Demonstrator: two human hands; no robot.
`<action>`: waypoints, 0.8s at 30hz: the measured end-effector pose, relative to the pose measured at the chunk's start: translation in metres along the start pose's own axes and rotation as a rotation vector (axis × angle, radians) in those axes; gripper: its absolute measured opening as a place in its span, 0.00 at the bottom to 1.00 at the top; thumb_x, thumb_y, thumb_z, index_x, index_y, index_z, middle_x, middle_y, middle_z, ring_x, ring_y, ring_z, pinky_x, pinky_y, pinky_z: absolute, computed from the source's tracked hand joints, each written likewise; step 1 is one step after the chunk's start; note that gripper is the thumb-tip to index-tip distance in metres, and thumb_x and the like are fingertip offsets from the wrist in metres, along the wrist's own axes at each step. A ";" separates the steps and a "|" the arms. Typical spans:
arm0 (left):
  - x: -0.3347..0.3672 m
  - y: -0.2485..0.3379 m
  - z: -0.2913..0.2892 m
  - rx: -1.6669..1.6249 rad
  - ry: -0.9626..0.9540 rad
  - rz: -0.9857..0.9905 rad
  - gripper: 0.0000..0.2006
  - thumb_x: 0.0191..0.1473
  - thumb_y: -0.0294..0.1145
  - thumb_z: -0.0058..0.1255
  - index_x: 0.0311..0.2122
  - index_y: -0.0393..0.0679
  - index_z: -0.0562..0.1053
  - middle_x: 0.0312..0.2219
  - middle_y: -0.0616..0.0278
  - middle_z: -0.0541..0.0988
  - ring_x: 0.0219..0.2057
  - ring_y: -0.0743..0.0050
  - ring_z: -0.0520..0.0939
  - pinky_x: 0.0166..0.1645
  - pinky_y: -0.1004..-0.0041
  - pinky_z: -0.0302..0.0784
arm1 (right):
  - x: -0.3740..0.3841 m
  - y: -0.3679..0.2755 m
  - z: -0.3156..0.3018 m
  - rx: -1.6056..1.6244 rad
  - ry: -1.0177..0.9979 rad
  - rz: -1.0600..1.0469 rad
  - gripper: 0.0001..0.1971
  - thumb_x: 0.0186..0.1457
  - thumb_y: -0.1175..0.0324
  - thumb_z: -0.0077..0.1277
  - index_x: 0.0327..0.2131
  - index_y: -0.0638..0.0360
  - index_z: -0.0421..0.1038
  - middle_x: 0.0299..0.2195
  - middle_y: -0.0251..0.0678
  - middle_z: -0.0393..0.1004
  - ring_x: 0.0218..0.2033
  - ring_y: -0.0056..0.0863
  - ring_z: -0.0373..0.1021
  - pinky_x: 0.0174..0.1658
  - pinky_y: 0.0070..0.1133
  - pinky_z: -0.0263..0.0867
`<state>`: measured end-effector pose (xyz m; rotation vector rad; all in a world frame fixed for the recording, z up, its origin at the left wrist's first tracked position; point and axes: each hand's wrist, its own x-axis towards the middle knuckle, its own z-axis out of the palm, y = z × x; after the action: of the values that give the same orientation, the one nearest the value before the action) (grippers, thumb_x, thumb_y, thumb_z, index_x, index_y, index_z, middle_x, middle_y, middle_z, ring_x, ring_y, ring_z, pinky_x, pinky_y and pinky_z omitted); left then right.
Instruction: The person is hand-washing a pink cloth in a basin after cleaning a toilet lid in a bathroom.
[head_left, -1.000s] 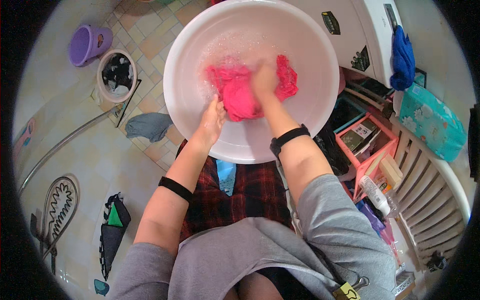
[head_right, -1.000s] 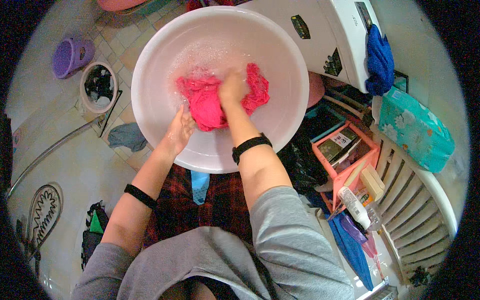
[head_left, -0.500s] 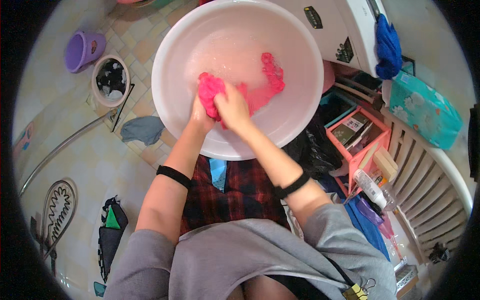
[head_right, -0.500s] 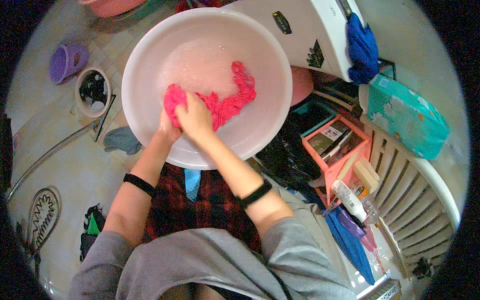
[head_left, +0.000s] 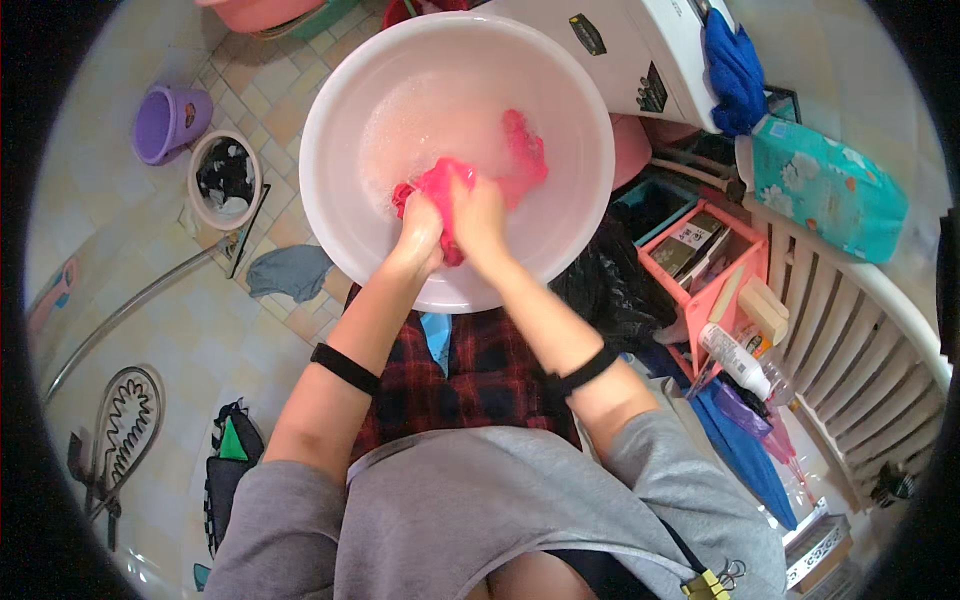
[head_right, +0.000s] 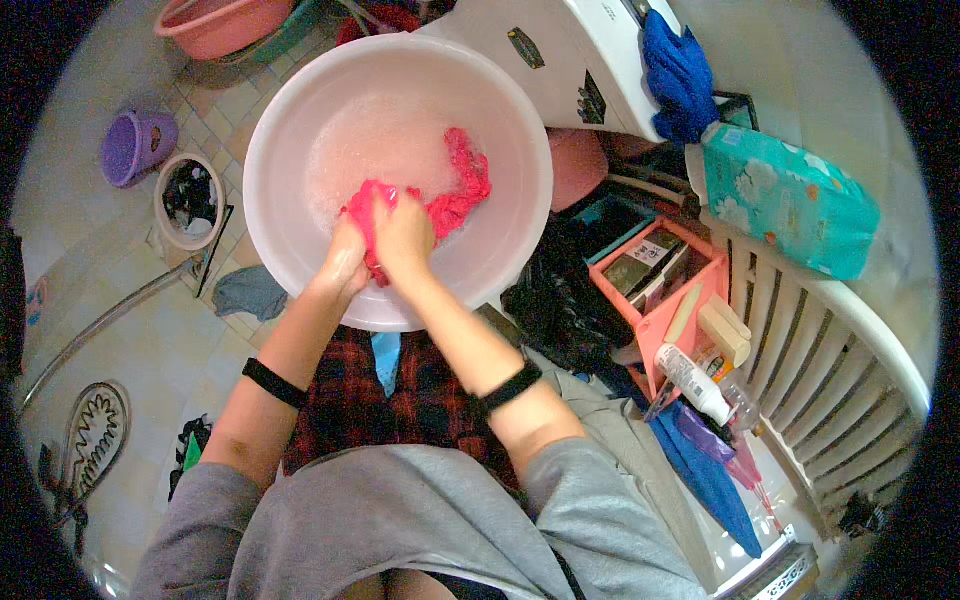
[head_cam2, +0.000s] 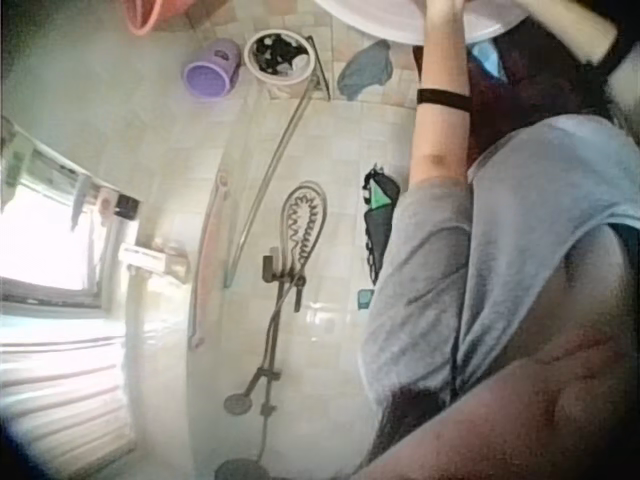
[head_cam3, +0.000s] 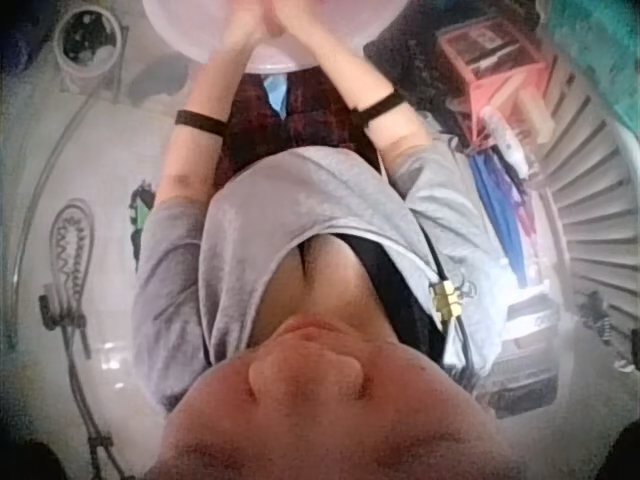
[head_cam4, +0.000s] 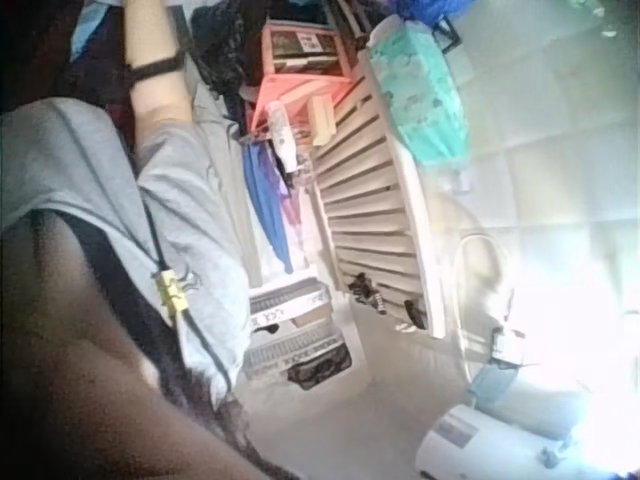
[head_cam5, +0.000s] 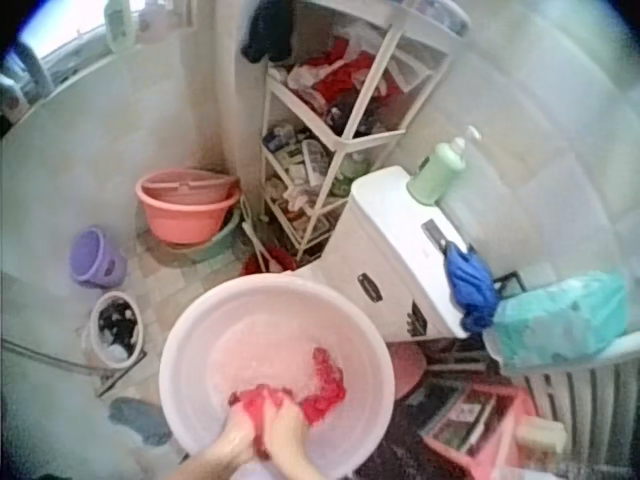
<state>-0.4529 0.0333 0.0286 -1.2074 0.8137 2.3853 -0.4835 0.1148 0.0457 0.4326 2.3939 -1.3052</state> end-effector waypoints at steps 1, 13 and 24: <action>-0.013 0.007 0.025 0.146 0.083 -0.044 0.14 0.63 0.39 0.41 0.42 0.40 0.72 0.33 0.62 0.77 0.33 0.72 0.78 0.41 0.70 0.75 | 0.022 0.019 -0.011 -0.097 0.003 0.094 0.21 0.58 0.52 0.46 0.33 0.65 0.75 0.29 0.56 0.74 0.34 0.54 0.72 0.39 0.40 0.65; -0.058 0.093 0.010 0.272 0.003 0.059 0.16 0.59 0.40 0.50 0.45 0.40 0.73 0.38 0.62 0.80 0.40 0.75 0.80 0.47 0.72 0.72 | 0.035 0.028 -0.120 0.385 -0.221 -0.001 0.25 0.55 0.63 0.57 0.53 0.56 0.58 0.44 0.41 0.71 0.44 0.28 0.70 0.50 0.29 0.67; -0.135 0.154 0.065 0.144 -0.113 0.210 0.20 0.62 0.38 0.45 0.54 0.37 0.67 0.52 0.55 0.73 0.52 0.66 0.75 0.58 0.64 0.68 | 0.053 0.098 -0.022 -0.179 -0.211 -0.114 0.11 0.48 0.65 0.54 0.37 0.52 0.76 0.36 0.33 0.77 0.40 0.42 0.71 0.49 0.34 0.62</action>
<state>-0.4976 -0.0513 0.2211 -0.9634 1.1019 2.4819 -0.4913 0.1895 -0.0402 0.1028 2.3579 -1.1086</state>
